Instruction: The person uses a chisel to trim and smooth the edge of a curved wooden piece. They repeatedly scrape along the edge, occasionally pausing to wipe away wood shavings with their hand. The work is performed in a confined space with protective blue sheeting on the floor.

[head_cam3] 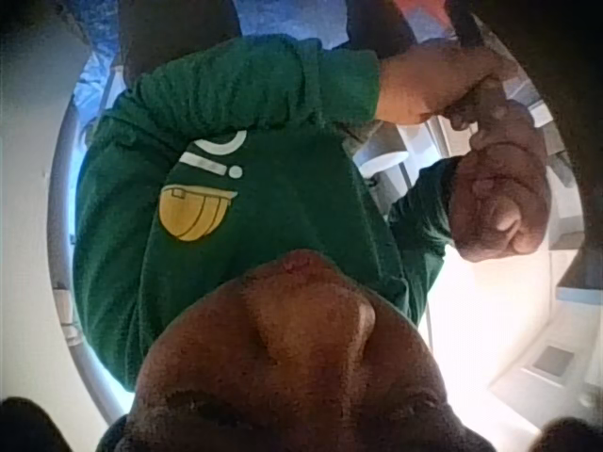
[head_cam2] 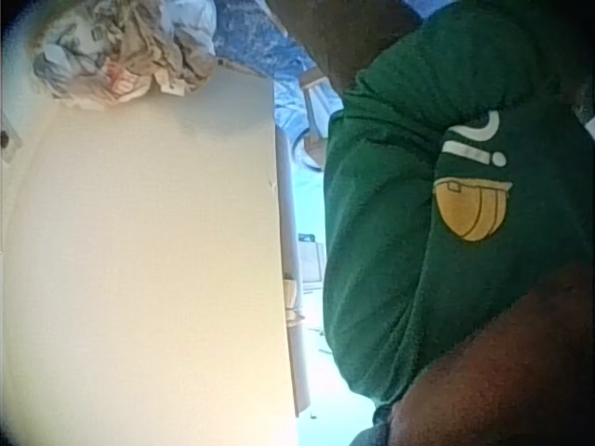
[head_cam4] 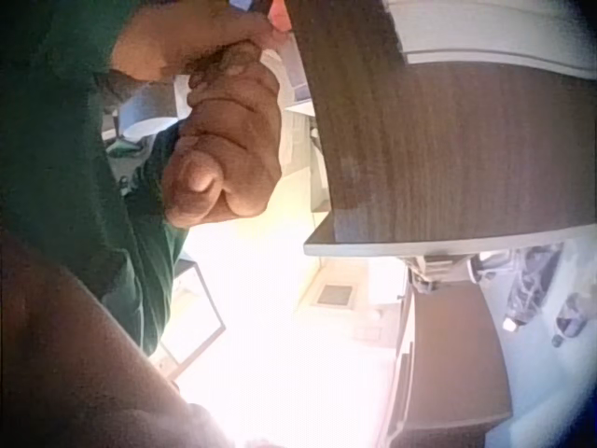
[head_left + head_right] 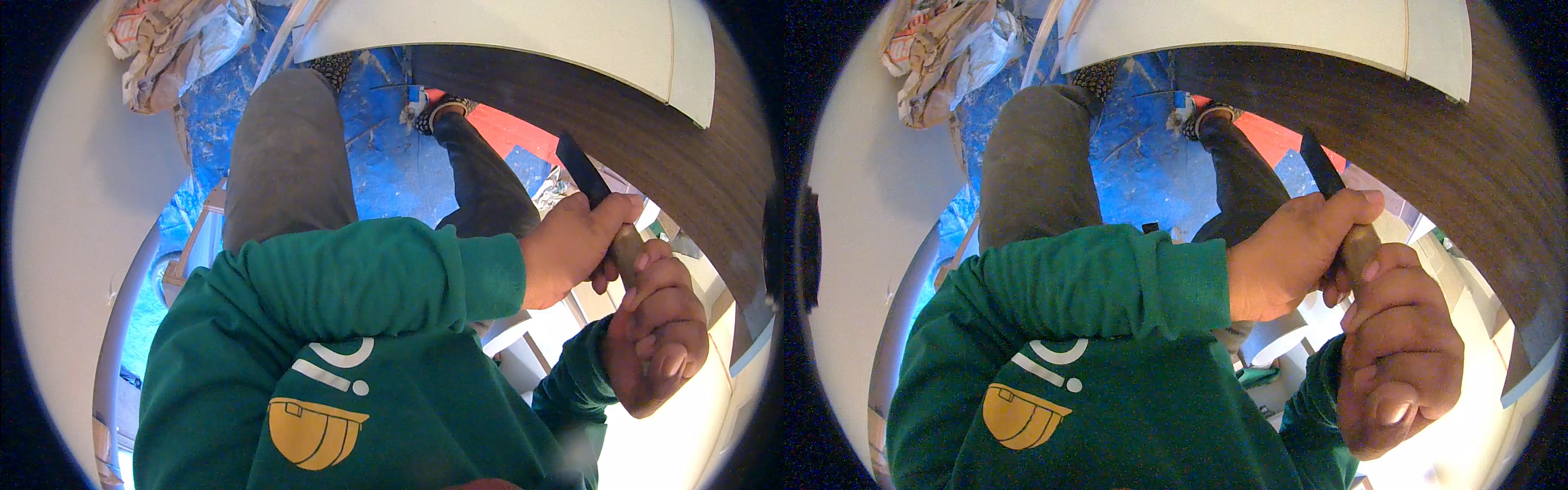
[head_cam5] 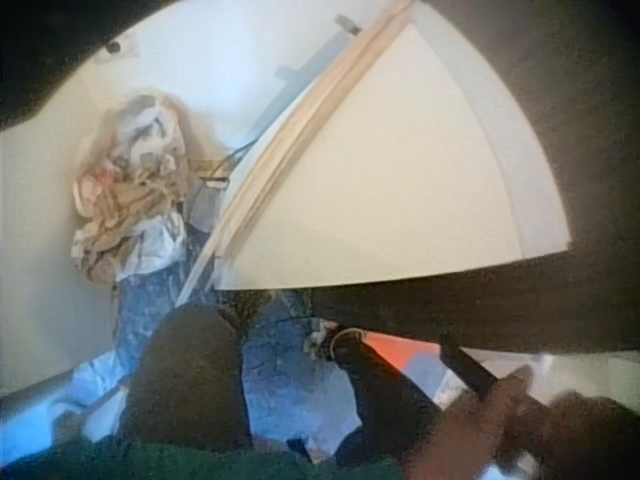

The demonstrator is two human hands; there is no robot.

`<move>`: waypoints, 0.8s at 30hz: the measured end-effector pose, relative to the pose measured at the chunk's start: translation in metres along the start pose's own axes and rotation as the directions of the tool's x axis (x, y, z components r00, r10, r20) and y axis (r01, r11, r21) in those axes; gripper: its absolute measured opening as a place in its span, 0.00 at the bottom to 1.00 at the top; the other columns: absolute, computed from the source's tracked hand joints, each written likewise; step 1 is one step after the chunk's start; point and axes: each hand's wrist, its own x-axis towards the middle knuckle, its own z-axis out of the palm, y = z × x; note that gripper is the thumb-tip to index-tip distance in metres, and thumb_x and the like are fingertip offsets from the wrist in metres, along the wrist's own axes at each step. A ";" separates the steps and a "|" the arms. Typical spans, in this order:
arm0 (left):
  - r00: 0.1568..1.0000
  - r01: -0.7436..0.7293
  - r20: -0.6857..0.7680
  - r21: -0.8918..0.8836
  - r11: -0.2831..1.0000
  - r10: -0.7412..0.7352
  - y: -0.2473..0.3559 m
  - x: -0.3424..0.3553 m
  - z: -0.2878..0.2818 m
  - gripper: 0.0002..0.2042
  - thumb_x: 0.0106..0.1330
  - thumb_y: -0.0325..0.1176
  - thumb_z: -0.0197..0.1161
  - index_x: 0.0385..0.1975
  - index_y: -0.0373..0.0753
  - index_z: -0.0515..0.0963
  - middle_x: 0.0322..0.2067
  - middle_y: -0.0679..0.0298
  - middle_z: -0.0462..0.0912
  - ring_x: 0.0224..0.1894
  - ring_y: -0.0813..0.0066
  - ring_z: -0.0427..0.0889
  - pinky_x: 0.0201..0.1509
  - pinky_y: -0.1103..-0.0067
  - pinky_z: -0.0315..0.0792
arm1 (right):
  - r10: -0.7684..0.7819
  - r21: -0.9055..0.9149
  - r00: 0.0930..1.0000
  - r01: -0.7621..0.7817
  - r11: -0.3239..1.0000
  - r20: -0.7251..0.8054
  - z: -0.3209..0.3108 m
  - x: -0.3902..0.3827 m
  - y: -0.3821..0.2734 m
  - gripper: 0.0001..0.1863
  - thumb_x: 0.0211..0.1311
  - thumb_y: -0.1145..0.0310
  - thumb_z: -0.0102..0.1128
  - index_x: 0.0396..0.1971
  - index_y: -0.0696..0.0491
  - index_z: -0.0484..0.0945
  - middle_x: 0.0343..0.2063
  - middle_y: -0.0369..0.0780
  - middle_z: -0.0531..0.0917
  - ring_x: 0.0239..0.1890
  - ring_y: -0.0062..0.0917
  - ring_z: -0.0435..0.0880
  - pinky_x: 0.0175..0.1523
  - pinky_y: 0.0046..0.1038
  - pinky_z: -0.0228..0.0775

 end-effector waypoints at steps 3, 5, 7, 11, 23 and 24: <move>1.000 -0.008 -0.004 -0.001 1.000 0.008 0.001 -0.001 -0.001 0.22 0.70 0.50 0.54 0.20 0.39 0.75 0.15 0.62 0.76 0.13 0.73 0.70 0.15 0.77 0.61 | 0.018 -0.075 1.000 -0.019 0.997 -0.010 0.004 0.002 -0.003 0.21 0.69 0.55 0.55 0.19 0.52 0.66 0.17 0.38 0.72 0.25 0.31 0.71 0.43 0.43 0.66; 0.999 -0.021 0.027 0.001 1.000 0.021 0.002 0.001 -0.008 0.21 0.70 0.50 0.53 0.20 0.39 0.75 0.15 0.62 0.75 0.13 0.73 0.70 0.15 0.77 0.60 | 0.010 -0.047 0.999 -0.012 0.999 -0.034 0.008 0.002 0.005 0.21 0.69 0.56 0.55 0.19 0.52 0.66 0.16 0.38 0.71 0.25 0.31 0.71 0.42 0.44 0.67; 1.000 -0.002 -0.018 -0.011 1.000 0.001 0.002 0.000 -0.005 0.21 0.69 0.50 0.54 0.19 0.40 0.74 0.15 0.63 0.75 0.13 0.72 0.70 0.15 0.77 0.60 | -0.002 -0.045 0.998 -0.001 0.999 -0.064 0.013 0.000 0.003 0.21 0.68 0.56 0.55 0.19 0.53 0.66 0.15 0.38 0.71 0.24 0.31 0.71 0.42 0.45 0.67; 0.999 0.009 -0.041 -0.009 1.000 -0.009 0.001 0.000 -0.007 0.21 0.68 0.49 0.54 0.18 0.41 0.74 0.15 0.64 0.73 0.14 0.72 0.70 0.17 0.76 0.60 | -0.017 -0.051 0.995 0.012 0.999 -0.102 0.018 -0.004 0.006 0.20 0.67 0.58 0.54 0.20 0.54 0.67 0.14 0.39 0.70 0.23 0.32 0.70 0.42 0.45 0.67; 0.994 0.007 -0.102 -0.154 0.988 -0.023 0.004 -0.003 -0.008 0.15 0.65 0.44 0.58 0.19 0.42 0.73 0.14 0.68 0.69 0.16 0.75 0.64 0.21 0.75 0.56 | -0.061 -0.055 0.994 0.056 0.997 -0.096 0.025 -0.004 0.017 0.18 0.65 0.60 0.59 0.20 0.55 0.69 0.14 0.39 0.73 0.20 0.31 0.71 0.37 0.42 0.65; 0.994 0.002 -0.106 -0.167 0.986 -0.020 0.004 -0.001 -0.007 0.15 0.65 0.44 0.58 0.19 0.42 0.73 0.14 0.68 0.69 0.16 0.75 0.64 0.21 0.75 0.55 | -0.057 -0.048 0.994 0.053 0.997 -0.092 0.024 -0.003 0.017 0.18 0.65 0.60 0.59 0.20 0.54 0.69 0.14 0.39 0.73 0.20 0.31 0.71 0.38 0.42 0.65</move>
